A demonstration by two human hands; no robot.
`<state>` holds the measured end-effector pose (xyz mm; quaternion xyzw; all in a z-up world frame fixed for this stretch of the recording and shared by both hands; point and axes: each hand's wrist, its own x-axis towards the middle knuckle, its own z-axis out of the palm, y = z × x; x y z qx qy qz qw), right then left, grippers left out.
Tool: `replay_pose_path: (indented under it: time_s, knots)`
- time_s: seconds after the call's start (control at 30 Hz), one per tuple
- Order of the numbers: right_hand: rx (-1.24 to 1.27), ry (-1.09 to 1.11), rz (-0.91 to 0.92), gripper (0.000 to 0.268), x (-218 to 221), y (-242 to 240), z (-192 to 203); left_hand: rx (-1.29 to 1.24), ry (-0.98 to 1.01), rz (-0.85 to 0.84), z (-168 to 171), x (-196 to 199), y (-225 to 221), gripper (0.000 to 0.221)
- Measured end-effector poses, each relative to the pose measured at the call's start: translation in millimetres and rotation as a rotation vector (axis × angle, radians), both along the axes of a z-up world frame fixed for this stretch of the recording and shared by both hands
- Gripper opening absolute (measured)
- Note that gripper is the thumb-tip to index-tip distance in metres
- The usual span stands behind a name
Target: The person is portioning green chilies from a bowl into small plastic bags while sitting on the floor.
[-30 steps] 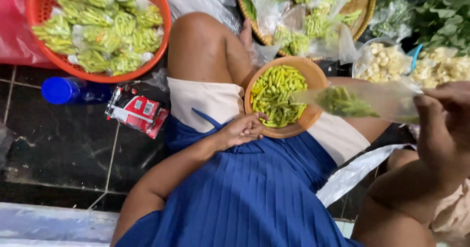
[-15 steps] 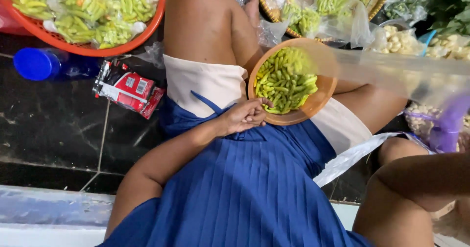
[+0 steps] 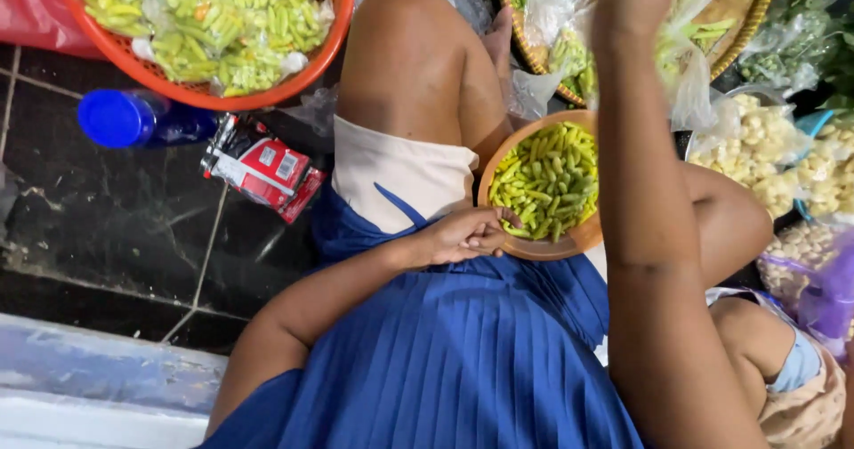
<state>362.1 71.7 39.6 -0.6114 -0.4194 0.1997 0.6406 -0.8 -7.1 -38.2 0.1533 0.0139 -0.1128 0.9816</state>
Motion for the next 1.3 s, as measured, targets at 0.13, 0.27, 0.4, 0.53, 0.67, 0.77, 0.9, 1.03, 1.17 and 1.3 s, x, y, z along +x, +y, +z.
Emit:
replay_pose_path:
  time_s: [0.13, 0.27, 0.4, 0.53, 0.67, 0.77, 0.9, 1.03, 1.17, 1.3]
  knots:
    - [-0.343, 0.296, -0.054, 0.033, -24, 49, -63, 0.005, 0.01, -0.018, 1, 4, 5, 0.025]
    - [-0.731, -0.356, 0.108, 0.029, 53, 2, -74, -0.026, 0.003, -0.044, -4, 4, 4, 0.03]
    - [-0.966, -0.377, 0.096, 0.029, 115, -53, -79, -0.029, -0.005, -0.069, 0, 9, 6, 0.03]
    - [-1.108, -0.32, 0.159, 0.037, 137, -84, -126, -0.04, 0.02, -0.087, 6, 8, 6, 0.031]
    - [-1.167, -0.461, 0.196, 0.058, 101, -66, -134, 0.01, 0.009, -0.104, -1, 8, 5, 0.036]
    - [-1.305, -0.783, 0.191, 0.082, 105, -66, -157, 0.036, 0.008, -0.128, -3, 7, 5, 0.036]
    - [-1.127, -0.807, 0.081, 0.059, 109, -79, -163, 0.056, 0.028, -0.158, -1, 7, 8, 0.037]
    - [-0.67, -0.097, -0.007, 0.044, 49, -84, -62, 0.092, 0.034, -0.146, 0, 6, 10, 0.038]
    - [-0.422, 0.437, -0.122, 0.037, 46, -114, -17, 0.089, 0.04, -0.135, 6, 2, 10, 0.037]
    - [-0.553, 0.372, 0.008, 0.066, 5, -160, 80, 0.1, 0.048, -0.141, 32, 8, 24, 0.033]
